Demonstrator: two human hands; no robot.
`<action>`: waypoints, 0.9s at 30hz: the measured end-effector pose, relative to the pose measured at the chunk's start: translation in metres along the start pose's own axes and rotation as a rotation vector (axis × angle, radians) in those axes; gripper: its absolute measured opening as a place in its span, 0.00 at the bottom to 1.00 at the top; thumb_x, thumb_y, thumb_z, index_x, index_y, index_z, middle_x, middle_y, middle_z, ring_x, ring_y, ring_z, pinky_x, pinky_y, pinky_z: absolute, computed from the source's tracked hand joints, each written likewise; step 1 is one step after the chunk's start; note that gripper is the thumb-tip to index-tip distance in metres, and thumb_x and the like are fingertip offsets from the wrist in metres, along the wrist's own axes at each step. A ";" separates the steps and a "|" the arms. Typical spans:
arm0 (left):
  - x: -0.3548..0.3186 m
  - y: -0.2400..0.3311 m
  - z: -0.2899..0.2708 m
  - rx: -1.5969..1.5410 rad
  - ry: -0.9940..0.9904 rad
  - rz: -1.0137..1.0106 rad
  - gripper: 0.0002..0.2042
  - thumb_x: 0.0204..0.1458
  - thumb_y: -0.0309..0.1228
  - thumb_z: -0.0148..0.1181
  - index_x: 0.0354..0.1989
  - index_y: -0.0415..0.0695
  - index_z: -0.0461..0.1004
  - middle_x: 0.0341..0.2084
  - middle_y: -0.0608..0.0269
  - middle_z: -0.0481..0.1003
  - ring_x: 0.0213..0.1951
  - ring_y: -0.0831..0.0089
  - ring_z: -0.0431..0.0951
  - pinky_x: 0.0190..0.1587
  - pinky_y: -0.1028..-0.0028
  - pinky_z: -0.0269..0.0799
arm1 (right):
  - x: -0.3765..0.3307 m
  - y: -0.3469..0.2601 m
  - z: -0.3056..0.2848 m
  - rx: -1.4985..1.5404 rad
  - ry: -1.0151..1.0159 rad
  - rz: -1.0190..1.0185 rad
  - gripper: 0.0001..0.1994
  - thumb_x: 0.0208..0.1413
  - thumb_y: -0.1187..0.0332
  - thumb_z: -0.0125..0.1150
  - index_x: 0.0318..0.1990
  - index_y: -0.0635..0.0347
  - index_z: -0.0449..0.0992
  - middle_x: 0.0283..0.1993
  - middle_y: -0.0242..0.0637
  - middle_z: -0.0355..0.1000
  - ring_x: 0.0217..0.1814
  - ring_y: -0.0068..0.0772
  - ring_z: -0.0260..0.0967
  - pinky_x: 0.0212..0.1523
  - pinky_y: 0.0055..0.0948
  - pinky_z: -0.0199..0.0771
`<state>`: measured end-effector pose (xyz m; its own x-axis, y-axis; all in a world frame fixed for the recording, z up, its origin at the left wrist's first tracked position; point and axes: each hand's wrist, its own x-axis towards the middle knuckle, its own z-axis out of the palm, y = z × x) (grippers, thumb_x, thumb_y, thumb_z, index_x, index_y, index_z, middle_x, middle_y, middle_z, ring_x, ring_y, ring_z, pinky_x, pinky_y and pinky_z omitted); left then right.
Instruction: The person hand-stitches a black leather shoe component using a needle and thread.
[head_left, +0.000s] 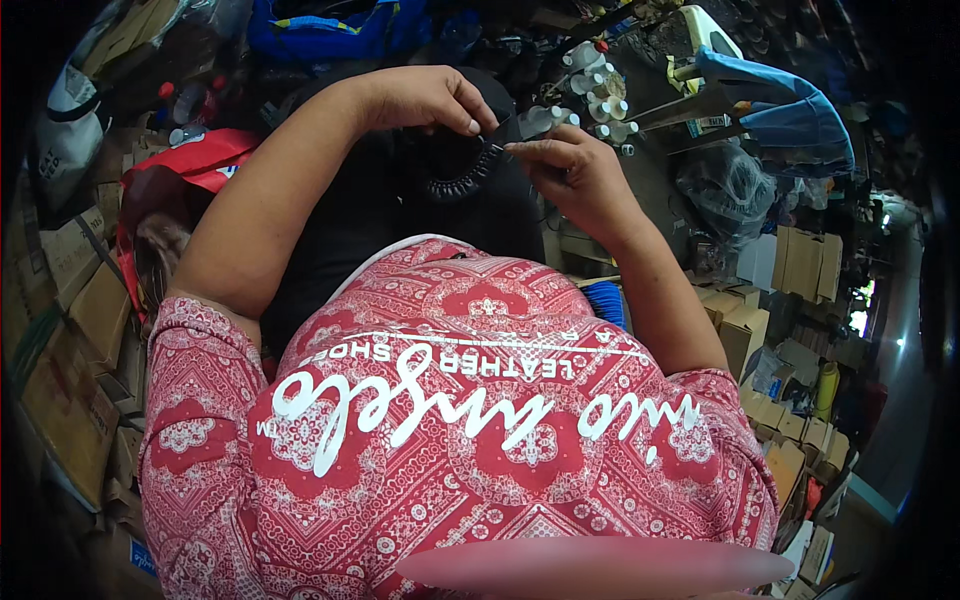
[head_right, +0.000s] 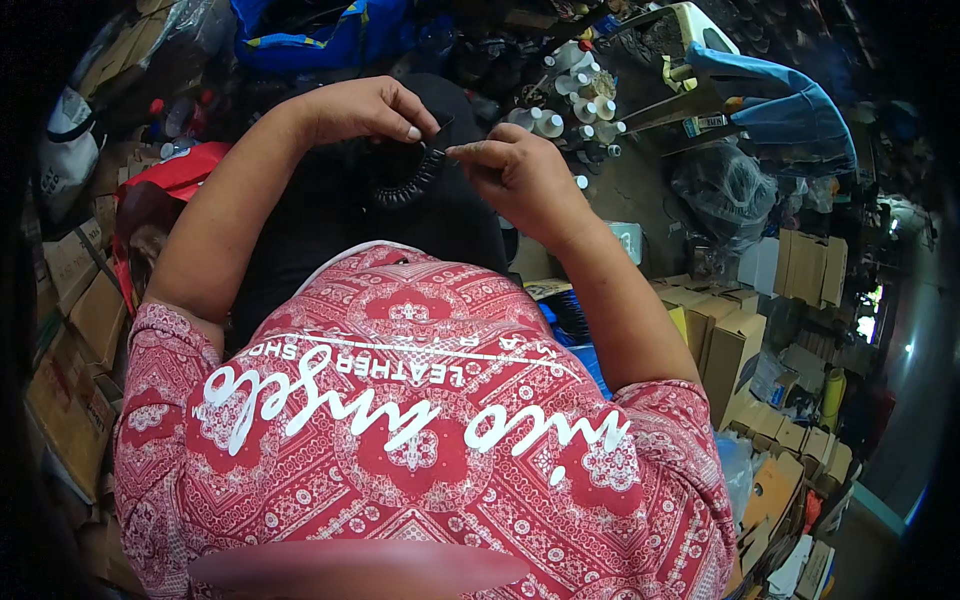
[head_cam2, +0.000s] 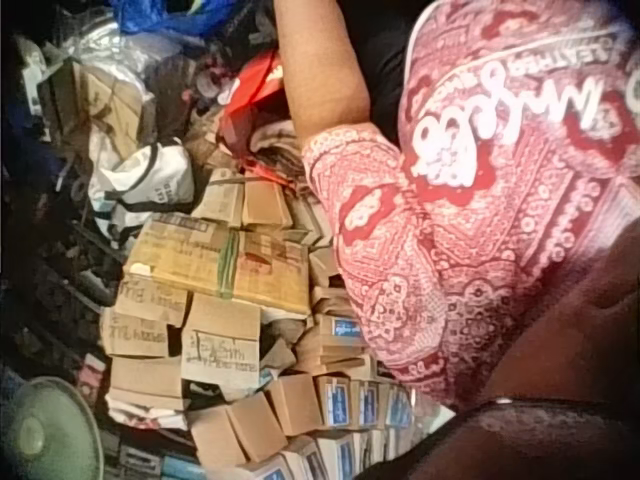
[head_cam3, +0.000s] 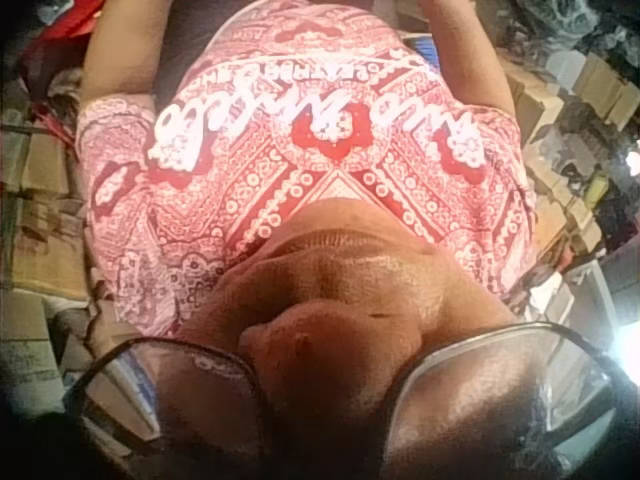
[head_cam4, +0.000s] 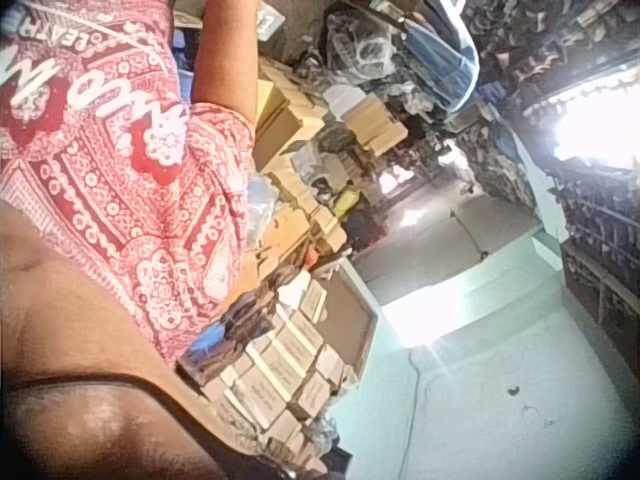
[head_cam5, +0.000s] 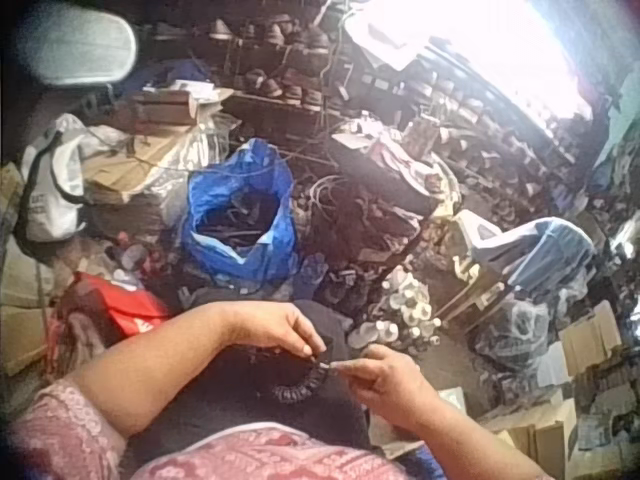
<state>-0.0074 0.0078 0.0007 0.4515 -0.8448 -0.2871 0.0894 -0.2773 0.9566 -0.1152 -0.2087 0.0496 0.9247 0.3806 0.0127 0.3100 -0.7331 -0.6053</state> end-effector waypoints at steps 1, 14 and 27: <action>0.000 0.000 0.000 0.003 0.001 0.000 0.15 0.46 0.30 0.60 0.43 0.42 0.78 0.30 0.69 0.77 0.29 0.82 0.69 0.30 0.80 0.62 | 0.000 0.000 0.001 0.002 0.000 0.001 0.11 0.46 0.73 0.61 0.39 0.51 0.81 0.28 0.37 0.69 0.30 0.39 0.70 0.32 0.31 0.70; 0.006 0.002 0.001 0.049 -0.028 0.017 0.12 0.48 0.30 0.60 0.41 0.43 0.79 0.30 0.72 0.77 0.30 0.84 0.70 0.32 0.80 0.64 | 0.003 -0.008 0.001 -0.085 -0.019 0.020 0.12 0.43 0.74 0.60 0.37 0.52 0.80 0.30 0.38 0.70 0.34 0.40 0.71 0.36 0.33 0.73; 0.015 -0.001 0.003 0.249 -0.020 0.130 0.14 0.49 0.27 0.61 0.44 0.38 0.76 0.36 0.61 0.78 0.39 0.74 0.76 0.50 0.75 0.67 | 0.024 0.048 -0.010 0.366 -0.325 0.198 0.13 0.49 0.78 0.57 0.41 0.51 0.80 0.34 0.30 0.66 0.41 0.24 0.65 0.44 0.24 0.66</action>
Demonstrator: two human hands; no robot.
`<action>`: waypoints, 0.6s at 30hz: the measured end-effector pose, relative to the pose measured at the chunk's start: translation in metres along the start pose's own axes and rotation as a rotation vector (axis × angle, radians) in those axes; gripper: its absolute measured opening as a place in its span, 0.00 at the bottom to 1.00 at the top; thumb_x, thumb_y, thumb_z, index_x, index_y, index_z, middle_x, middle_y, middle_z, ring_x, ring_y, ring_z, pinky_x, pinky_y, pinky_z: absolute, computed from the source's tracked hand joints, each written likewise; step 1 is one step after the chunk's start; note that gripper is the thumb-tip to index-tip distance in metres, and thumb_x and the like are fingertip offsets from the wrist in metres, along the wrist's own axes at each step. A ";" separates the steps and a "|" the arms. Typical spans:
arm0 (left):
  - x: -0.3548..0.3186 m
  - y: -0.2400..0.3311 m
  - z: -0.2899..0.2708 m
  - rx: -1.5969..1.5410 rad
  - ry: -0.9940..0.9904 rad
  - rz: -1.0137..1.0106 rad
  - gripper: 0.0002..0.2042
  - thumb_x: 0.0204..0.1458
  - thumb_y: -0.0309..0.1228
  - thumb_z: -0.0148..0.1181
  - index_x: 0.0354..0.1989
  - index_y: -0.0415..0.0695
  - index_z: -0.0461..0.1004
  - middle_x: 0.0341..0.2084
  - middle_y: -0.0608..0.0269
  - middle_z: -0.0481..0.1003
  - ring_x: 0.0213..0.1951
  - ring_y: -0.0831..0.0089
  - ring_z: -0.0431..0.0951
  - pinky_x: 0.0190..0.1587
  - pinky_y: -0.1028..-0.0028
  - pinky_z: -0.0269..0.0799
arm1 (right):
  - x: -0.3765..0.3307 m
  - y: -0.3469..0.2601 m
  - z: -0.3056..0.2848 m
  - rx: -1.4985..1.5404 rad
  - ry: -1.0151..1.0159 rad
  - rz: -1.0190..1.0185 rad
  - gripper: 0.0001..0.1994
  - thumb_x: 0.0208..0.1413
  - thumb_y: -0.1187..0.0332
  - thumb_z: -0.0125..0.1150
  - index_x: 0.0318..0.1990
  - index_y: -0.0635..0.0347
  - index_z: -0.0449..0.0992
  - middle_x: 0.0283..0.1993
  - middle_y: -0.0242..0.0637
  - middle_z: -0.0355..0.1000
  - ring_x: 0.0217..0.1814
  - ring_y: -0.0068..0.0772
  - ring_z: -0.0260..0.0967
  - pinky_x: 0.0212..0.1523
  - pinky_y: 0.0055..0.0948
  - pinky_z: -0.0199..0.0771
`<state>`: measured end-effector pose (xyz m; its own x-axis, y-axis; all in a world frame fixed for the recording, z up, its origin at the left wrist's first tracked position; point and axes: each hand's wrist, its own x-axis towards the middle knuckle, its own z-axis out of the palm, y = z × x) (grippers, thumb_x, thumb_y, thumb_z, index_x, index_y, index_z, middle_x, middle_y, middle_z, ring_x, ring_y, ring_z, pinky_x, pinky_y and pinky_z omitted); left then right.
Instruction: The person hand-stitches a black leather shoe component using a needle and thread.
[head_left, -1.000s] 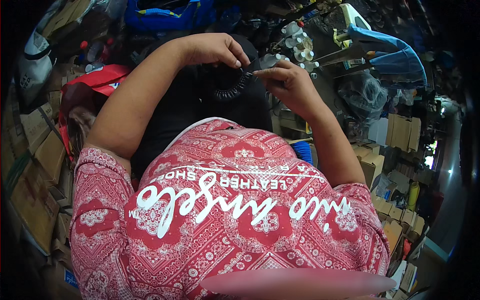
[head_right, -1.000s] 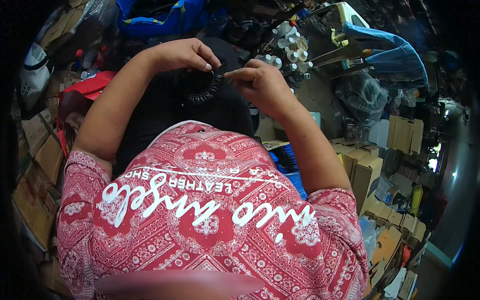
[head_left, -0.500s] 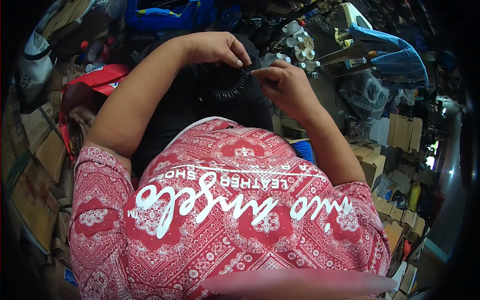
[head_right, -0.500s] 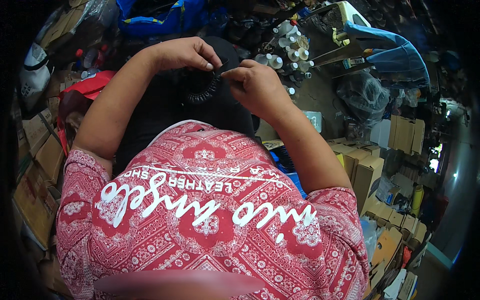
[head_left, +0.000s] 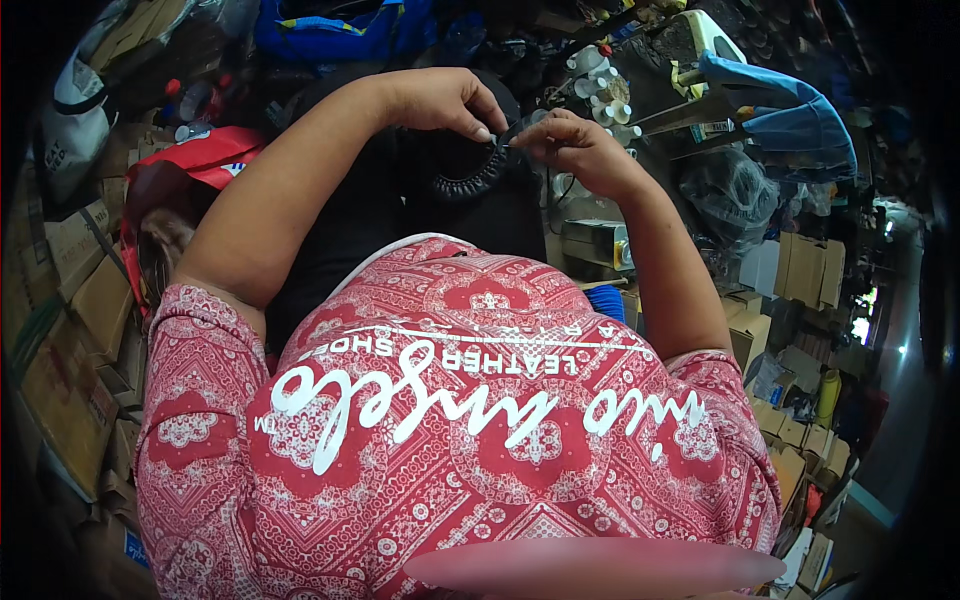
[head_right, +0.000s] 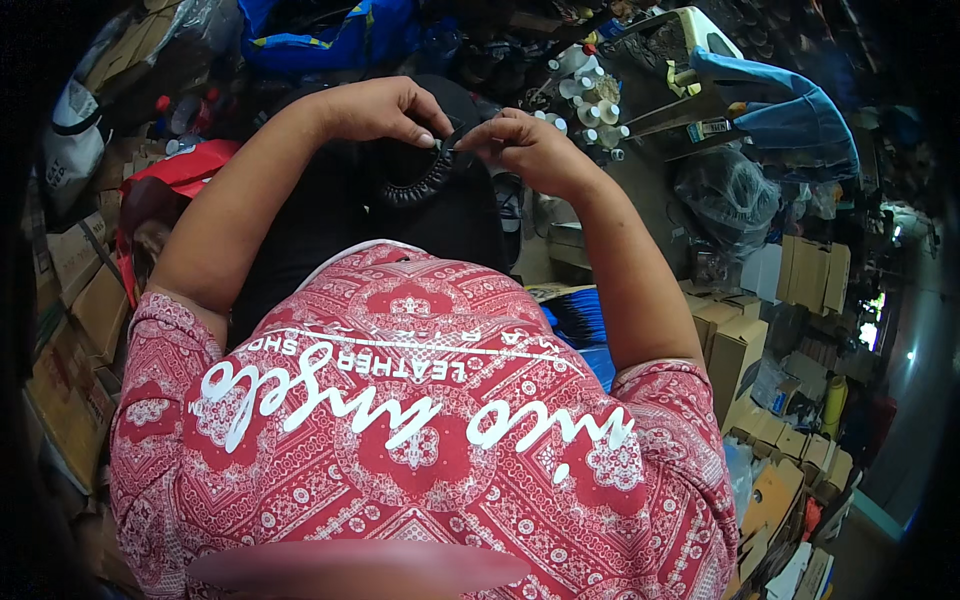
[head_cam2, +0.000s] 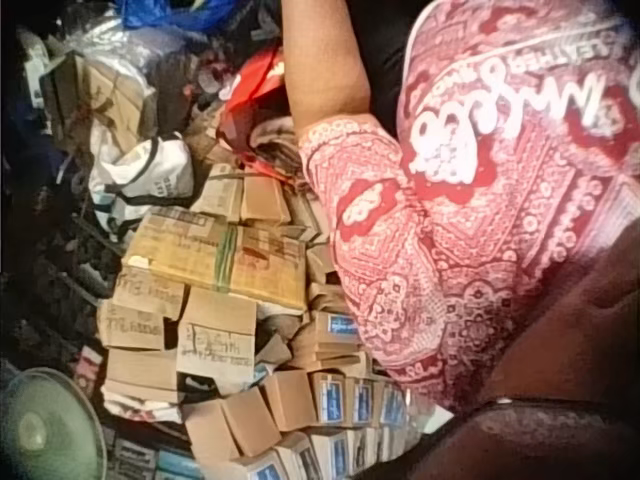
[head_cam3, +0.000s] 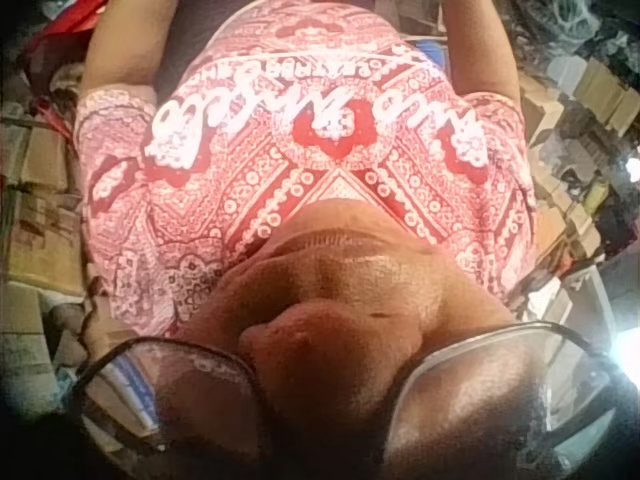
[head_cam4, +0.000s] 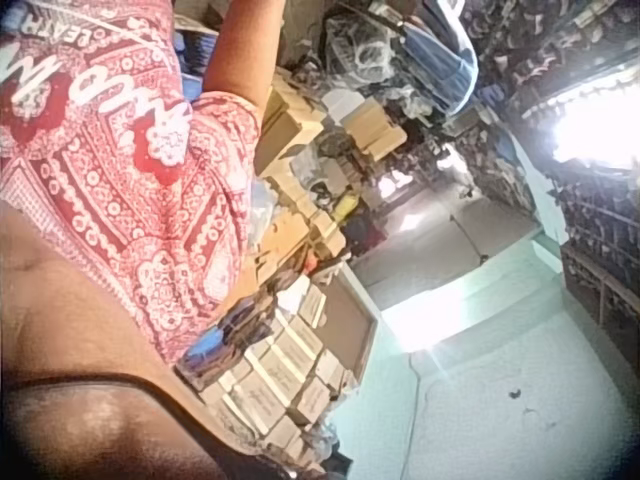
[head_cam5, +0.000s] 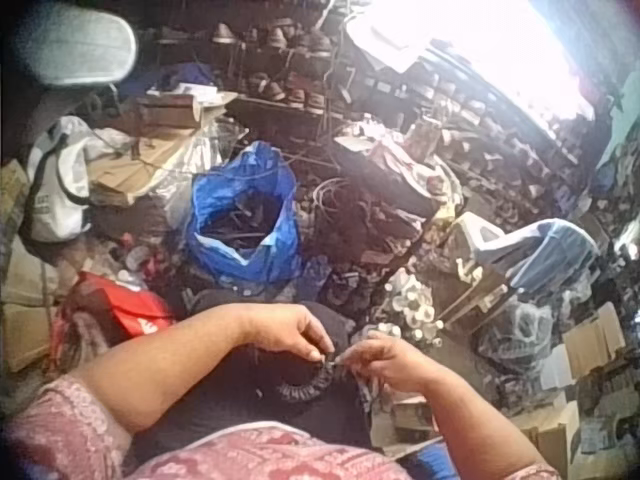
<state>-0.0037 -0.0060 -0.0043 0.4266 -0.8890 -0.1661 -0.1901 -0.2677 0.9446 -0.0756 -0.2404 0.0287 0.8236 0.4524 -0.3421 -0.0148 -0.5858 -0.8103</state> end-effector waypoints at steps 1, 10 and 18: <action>0.000 0.001 0.000 0.010 -0.005 -0.014 0.14 0.49 0.27 0.61 0.45 0.38 0.76 0.36 0.61 0.78 0.39 0.75 0.76 0.50 0.75 0.67 | 0.002 0.000 -0.001 0.000 -0.002 -0.002 0.13 0.49 0.78 0.57 0.41 0.51 0.80 0.34 0.30 0.66 0.41 0.24 0.65 0.44 0.24 0.66; 0.002 0.000 0.002 0.021 0.009 -0.009 0.13 0.48 0.27 0.62 0.44 0.39 0.77 0.34 0.62 0.79 0.38 0.76 0.76 0.48 0.76 0.68 | 0.009 0.025 0.000 0.281 -0.103 0.015 0.11 0.53 0.74 0.57 0.44 0.58 0.78 0.44 0.31 0.73 0.49 0.23 0.67 0.51 0.23 0.65; -0.004 0.017 0.002 0.052 -0.051 -0.077 0.14 0.47 0.27 0.62 0.43 0.38 0.77 0.34 0.61 0.79 0.38 0.74 0.77 0.49 0.75 0.69 | -0.006 0.003 0.019 0.081 0.034 0.008 0.09 0.50 0.76 0.60 0.39 0.55 0.81 0.36 0.30 0.72 0.40 0.21 0.70 0.43 0.22 0.69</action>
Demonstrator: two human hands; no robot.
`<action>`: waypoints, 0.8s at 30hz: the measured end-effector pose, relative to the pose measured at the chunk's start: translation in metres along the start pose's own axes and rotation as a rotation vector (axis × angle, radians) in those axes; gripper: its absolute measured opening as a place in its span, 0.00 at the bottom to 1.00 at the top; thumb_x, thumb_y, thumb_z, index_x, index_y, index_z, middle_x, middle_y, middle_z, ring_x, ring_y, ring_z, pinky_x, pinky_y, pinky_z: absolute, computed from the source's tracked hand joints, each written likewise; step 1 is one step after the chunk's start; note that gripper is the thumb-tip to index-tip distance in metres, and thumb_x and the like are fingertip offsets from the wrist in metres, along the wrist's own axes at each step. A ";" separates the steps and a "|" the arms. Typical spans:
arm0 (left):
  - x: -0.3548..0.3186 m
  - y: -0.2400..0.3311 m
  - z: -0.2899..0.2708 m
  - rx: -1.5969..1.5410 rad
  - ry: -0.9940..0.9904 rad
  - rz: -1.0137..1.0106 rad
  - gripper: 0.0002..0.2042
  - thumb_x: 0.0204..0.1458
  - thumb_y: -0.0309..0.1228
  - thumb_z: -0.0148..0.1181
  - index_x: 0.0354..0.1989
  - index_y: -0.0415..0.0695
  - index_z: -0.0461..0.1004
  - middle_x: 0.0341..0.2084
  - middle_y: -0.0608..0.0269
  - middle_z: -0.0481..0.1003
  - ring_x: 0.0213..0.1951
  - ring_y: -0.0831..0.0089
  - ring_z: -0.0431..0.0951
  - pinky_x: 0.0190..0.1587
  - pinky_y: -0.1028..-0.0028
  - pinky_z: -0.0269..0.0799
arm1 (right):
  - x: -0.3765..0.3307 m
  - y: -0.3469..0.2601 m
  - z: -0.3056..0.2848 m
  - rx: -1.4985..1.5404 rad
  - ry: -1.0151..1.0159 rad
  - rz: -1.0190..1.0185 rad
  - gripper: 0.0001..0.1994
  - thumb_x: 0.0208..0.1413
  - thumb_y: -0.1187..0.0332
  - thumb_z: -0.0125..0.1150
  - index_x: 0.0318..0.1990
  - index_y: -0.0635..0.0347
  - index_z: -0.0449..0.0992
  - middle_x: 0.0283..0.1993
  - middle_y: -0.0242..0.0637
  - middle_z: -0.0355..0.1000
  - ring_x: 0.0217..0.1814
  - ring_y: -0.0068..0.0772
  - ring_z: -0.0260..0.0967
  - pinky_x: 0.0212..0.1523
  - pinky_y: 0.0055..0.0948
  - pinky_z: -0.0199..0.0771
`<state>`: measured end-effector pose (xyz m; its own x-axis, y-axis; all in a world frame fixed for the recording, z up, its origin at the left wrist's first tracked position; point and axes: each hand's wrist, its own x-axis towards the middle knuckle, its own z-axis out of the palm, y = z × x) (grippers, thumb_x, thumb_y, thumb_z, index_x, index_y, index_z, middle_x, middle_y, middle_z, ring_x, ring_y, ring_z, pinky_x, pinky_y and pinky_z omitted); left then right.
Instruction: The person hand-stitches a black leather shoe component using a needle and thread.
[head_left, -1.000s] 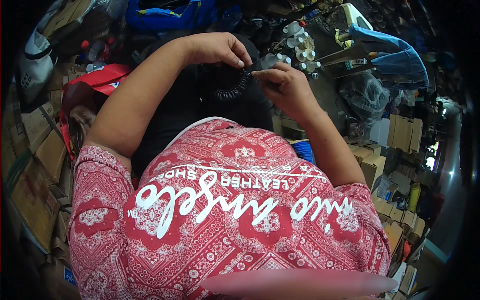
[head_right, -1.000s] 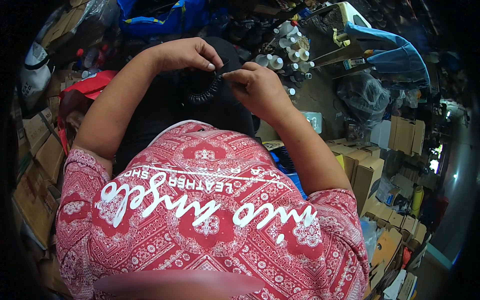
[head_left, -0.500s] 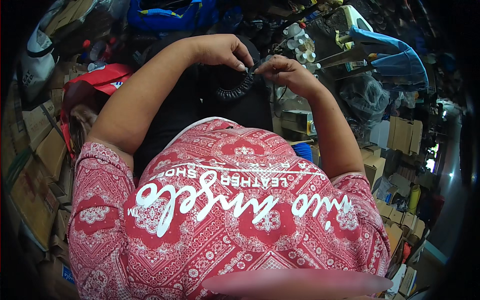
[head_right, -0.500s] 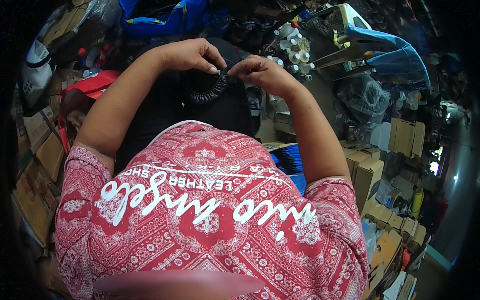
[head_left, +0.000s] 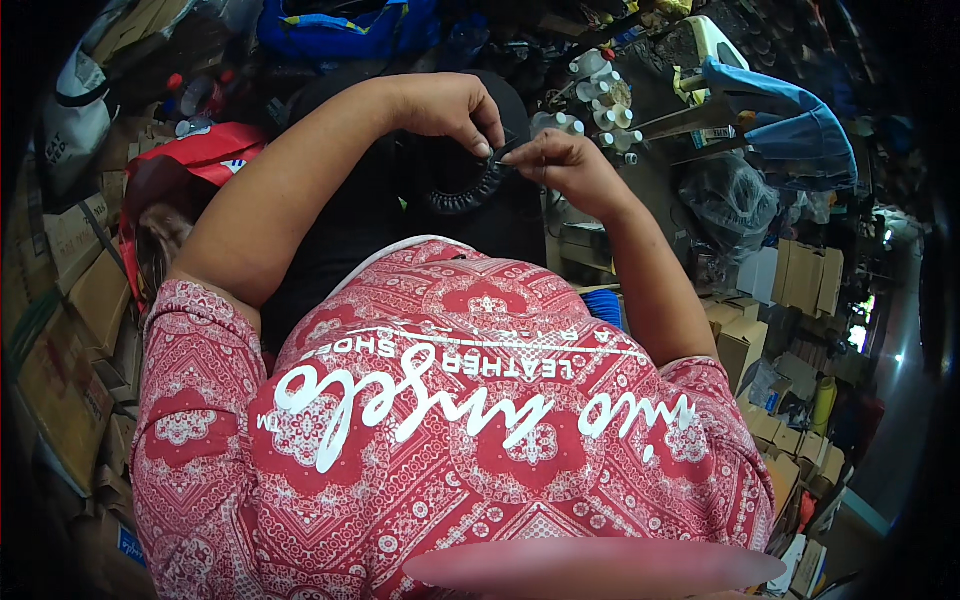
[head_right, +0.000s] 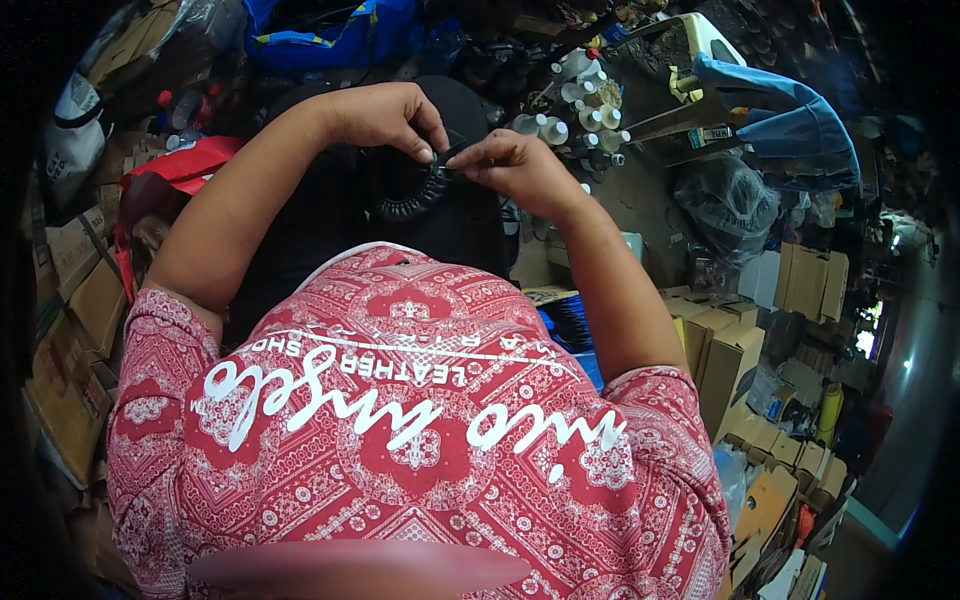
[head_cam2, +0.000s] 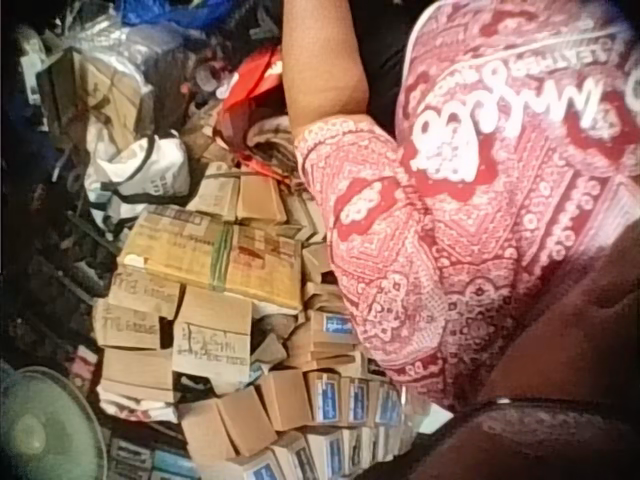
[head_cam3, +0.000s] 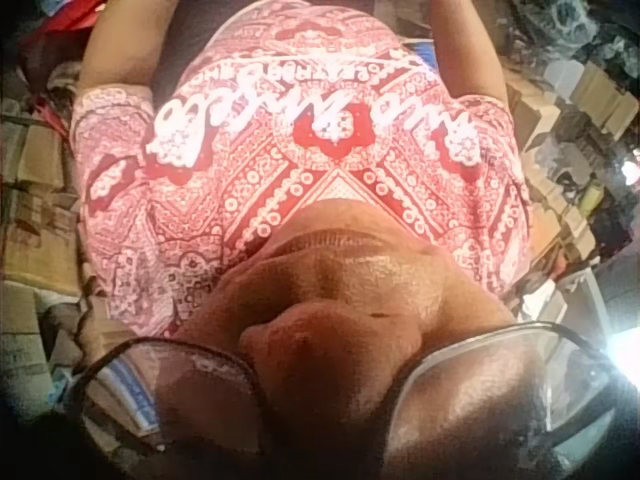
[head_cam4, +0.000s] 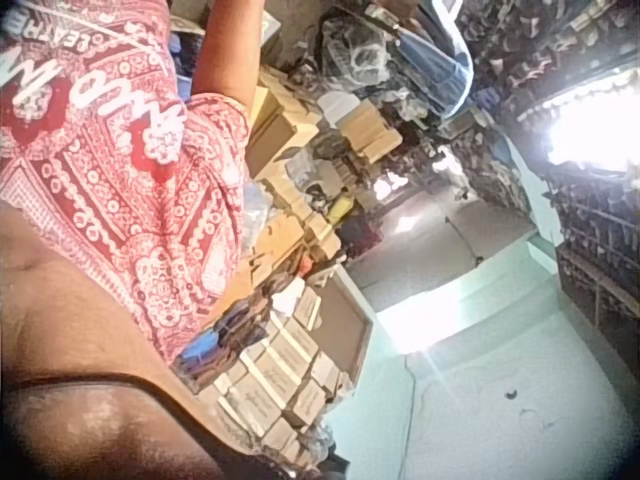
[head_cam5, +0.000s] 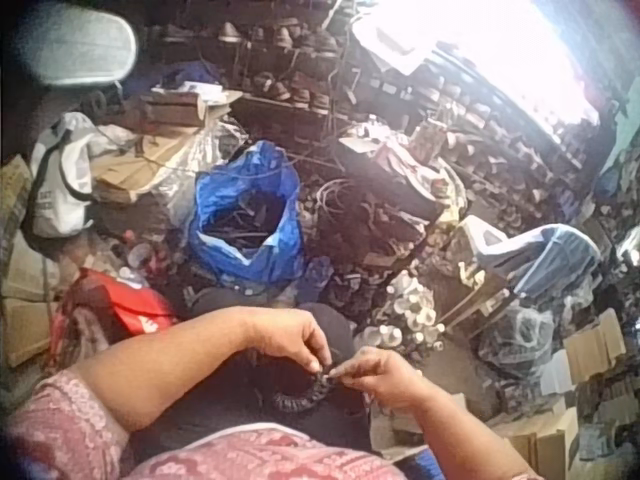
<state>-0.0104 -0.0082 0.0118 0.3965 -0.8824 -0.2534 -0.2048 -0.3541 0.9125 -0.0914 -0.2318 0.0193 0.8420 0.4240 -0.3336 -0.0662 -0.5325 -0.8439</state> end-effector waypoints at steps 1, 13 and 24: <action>-0.001 0.001 0.000 0.029 0.002 -0.007 0.14 0.47 0.27 0.62 0.43 0.38 0.77 0.35 0.61 0.79 0.39 0.73 0.77 0.49 0.75 0.69 | -0.003 -0.002 0.006 -0.016 0.076 -0.055 0.09 0.48 0.76 0.61 0.37 0.53 0.82 0.31 0.31 0.70 0.36 0.24 0.70 0.39 0.23 0.70; -0.001 -0.002 0.000 0.060 -0.026 -0.016 0.16 0.48 0.26 0.61 0.47 0.39 0.75 0.39 0.59 0.79 0.42 0.72 0.77 0.50 0.74 0.68 | -0.015 -0.031 0.008 -0.323 0.141 -0.151 0.09 0.47 0.75 0.61 0.37 0.54 0.81 0.30 0.35 0.70 0.33 0.30 0.71 0.36 0.27 0.71; 0.002 -0.005 0.000 0.048 -0.030 0.024 0.16 0.48 0.26 0.61 0.47 0.39 0.75 0.40 0.59 0.78 0.43 0.72 0.77 0.51 0.75 0.68 | 0.003 0.020 -0.008 0.167 -0.107 0.019 0.10 0.53 0.75 0.58 0.43 0.57 0.79 0.41 0.29 0.72 0.47 0.22 0.67 0.49 0.22 0.66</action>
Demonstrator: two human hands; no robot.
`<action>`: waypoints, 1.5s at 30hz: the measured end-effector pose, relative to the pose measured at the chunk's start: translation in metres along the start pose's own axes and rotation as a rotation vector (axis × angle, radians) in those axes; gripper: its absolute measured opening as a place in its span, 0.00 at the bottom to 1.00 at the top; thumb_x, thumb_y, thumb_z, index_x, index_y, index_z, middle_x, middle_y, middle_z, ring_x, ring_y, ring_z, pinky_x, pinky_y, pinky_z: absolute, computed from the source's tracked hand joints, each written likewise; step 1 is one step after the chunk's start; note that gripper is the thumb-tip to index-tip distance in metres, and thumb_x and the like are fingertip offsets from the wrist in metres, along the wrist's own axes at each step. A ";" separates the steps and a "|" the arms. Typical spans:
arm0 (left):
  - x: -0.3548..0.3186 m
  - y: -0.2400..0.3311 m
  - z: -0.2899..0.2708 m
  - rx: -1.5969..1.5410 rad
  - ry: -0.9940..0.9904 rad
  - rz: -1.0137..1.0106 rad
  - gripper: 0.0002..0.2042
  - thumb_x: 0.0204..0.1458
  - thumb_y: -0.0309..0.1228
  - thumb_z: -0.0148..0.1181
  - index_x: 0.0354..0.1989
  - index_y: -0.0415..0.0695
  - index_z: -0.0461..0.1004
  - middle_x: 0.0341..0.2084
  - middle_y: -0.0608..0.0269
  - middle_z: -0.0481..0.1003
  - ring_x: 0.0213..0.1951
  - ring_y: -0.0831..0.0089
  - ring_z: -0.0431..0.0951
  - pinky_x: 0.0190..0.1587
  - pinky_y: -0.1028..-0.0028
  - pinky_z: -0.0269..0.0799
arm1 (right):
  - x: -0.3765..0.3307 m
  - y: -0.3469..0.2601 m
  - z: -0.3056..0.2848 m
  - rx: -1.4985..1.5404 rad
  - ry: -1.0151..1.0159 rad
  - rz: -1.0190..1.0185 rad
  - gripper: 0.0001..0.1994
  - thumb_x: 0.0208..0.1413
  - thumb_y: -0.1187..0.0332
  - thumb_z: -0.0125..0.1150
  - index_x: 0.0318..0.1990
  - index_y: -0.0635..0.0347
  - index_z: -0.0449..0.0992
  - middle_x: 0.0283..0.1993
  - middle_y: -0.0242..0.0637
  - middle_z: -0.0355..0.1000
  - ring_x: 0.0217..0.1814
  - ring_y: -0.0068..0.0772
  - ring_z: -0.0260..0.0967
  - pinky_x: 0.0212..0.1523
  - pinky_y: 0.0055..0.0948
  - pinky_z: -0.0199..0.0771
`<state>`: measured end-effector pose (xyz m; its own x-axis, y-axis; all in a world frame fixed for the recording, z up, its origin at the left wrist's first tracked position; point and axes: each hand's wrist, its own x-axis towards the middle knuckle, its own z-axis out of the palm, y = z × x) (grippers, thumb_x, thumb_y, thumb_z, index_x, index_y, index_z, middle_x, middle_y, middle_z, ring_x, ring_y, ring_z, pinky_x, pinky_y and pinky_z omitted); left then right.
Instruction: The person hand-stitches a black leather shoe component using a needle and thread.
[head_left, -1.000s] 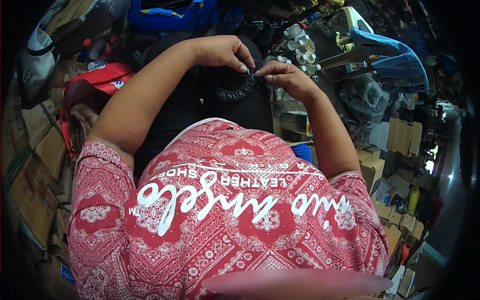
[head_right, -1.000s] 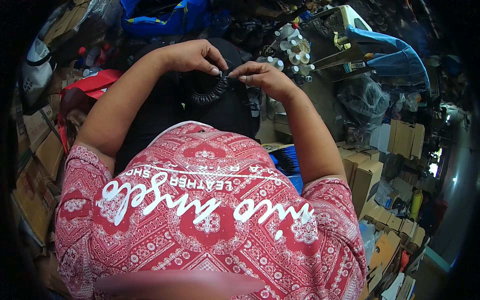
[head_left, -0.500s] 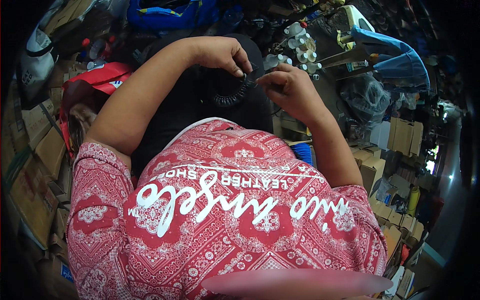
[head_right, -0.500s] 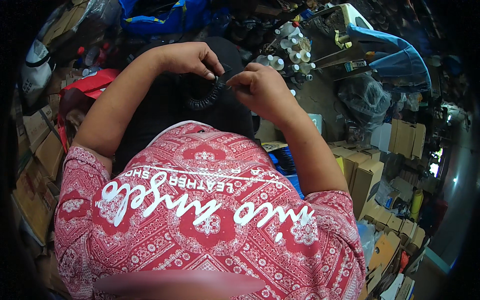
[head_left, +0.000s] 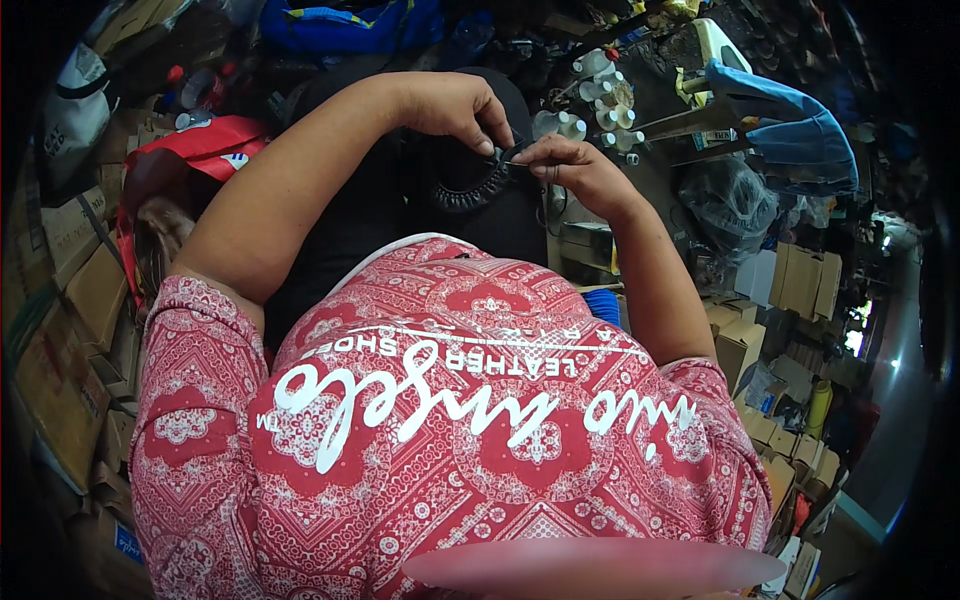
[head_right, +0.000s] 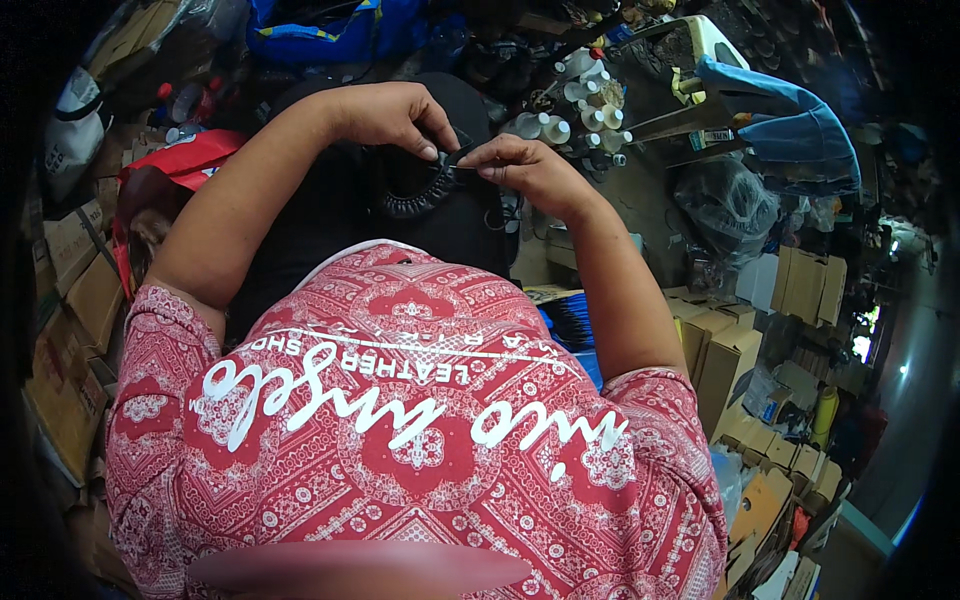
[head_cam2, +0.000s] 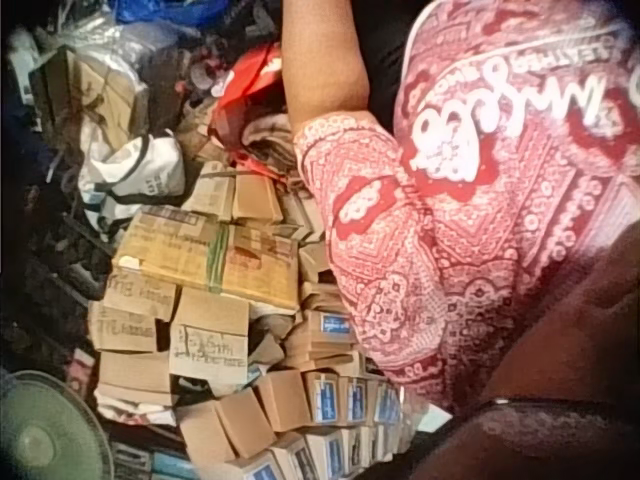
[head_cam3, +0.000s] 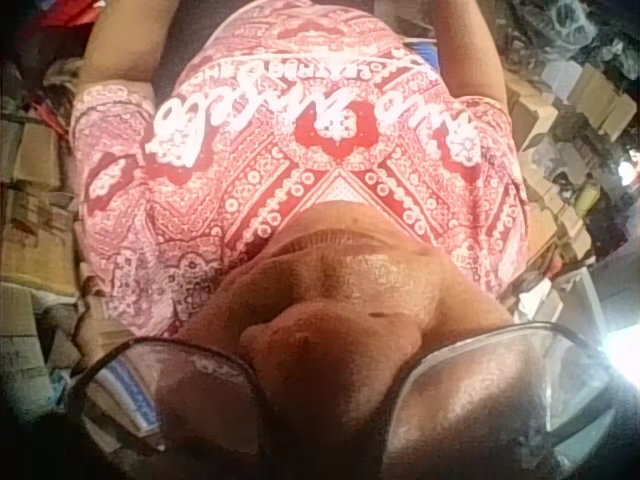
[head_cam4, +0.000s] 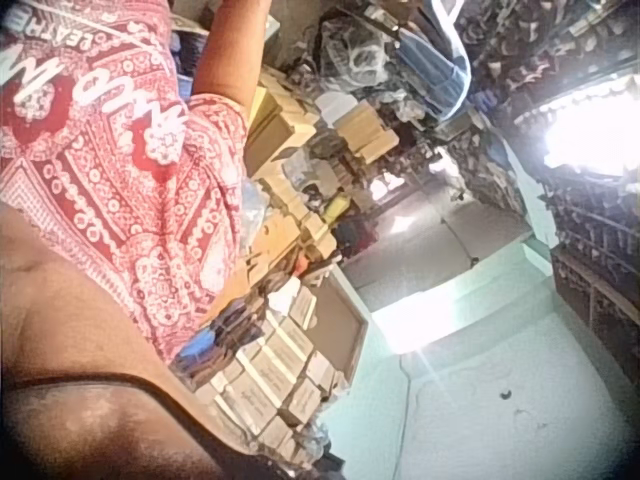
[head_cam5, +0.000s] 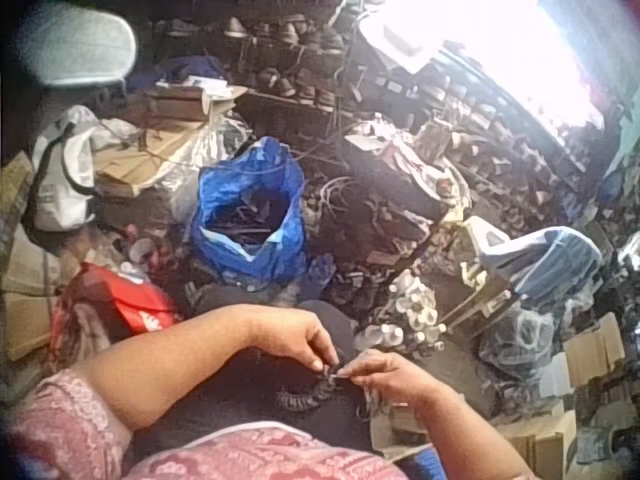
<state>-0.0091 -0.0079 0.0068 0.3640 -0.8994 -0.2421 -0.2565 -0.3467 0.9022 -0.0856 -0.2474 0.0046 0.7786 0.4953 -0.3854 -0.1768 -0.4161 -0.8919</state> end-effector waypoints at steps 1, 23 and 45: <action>-0.001 -0.001 0.000 -0.009 0.006 0.012 0.16 0.48 0.26 0.61 0.46 0.39 0.75 0.40 0.59 0.78 0.42 0.72 0.77 0.51 0.75 0.68 | 0.001 0.002 0.000 0.041 -0.019 -0.007 0.10 0.53 0.75 0.58 0.43 0.58 0.79 0.42 0.29 0.72 0.47 0.22 0.67 0.50 0.21 0.65; -0.069 -0.002 0.062 0.128 0.735 0.031 0.16 0.45 0.14 0.51 0.41 0.44 0.77 0.30 0.61 0.69 0.31 0.74 0.71 0.35 0.76 0.67 | -0.027 -0.034 0.056 -0.635 0.398 -0.255 0.12 0.47 0.75 0.60 0.40 0.51 0.79 0.29 0.36 0.65 0.31 0.39 0.68 0.32 0.32 0.69; -0.049 -0.018 0.066 0.081 0.725 0.059 0.14 0.44 0.16 0.58 0.36 0.48 0.81 0.24 0.68 0.63 0.29 0.76 0.66 0.35 0.78 0.64 | -0.010 -0.019 0.022 -0.292 0.173 -0.064 0.14 0.54 0.79 0.54 0.43 0.49 0.79 0.34 0.27 0.62 0.39 0.21 0.61 0.43 0.21 0.62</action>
<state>-0.0812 0.0244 -0.0210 0.8415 -0.5248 0.1284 -0.3494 -0.3473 0.8702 -0.1034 -0.2277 0.0204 0.8777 0.4008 -0.2626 0.0362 -0.6019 -0.7978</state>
